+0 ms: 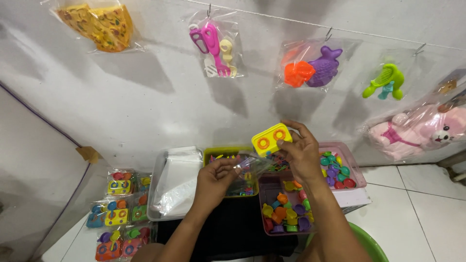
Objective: The person sits on the floor and packs colorful plastic toy pieces into clear plastic bags. They pick up various small toys from containers and a green basin, place them into bags, and arrange the filled bags.
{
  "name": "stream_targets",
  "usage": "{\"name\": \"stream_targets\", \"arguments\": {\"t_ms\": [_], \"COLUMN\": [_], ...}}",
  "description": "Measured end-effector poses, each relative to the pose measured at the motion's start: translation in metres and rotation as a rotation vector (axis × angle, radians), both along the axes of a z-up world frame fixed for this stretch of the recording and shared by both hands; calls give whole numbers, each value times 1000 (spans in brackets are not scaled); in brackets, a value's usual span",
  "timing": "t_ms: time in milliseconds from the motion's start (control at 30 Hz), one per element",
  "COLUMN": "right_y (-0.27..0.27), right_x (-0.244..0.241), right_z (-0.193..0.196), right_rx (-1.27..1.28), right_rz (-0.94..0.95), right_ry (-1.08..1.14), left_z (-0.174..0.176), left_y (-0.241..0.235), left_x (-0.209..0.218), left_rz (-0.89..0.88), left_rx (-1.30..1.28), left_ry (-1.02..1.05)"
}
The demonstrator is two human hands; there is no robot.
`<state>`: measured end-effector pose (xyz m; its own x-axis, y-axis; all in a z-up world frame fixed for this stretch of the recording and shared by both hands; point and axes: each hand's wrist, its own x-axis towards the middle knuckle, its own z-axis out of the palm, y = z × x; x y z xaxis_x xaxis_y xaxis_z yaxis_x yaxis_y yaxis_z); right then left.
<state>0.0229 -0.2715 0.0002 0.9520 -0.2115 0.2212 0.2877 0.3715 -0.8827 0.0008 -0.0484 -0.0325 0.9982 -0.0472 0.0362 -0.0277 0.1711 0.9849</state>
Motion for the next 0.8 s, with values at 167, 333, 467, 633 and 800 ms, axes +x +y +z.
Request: {"name": "stream_targets", "arguments": {"t_ms": [167,333,467,633,800], "right_y": [5,4,10,11,8], "right_x": [0,0,-2,-2,2], "right_z": [-8,-16,-13,-14,-21], "right_rx": [-66,-106,-126,-223,-232], "right_rz": [32,23,26,18,19], "right_ry": [2,3,-12,-1,5], "left_z": [-4,-12,-21,-12,-20], "left_y": [-2,-2,-7,-8,-7], "left_x": [0,5,6,2,5], "left_rz": [0,-13,-37,-46,-66], "left_rx": [-15,-28,-26,-38,-3], "left_ry": [3,5,29,59,38]}}
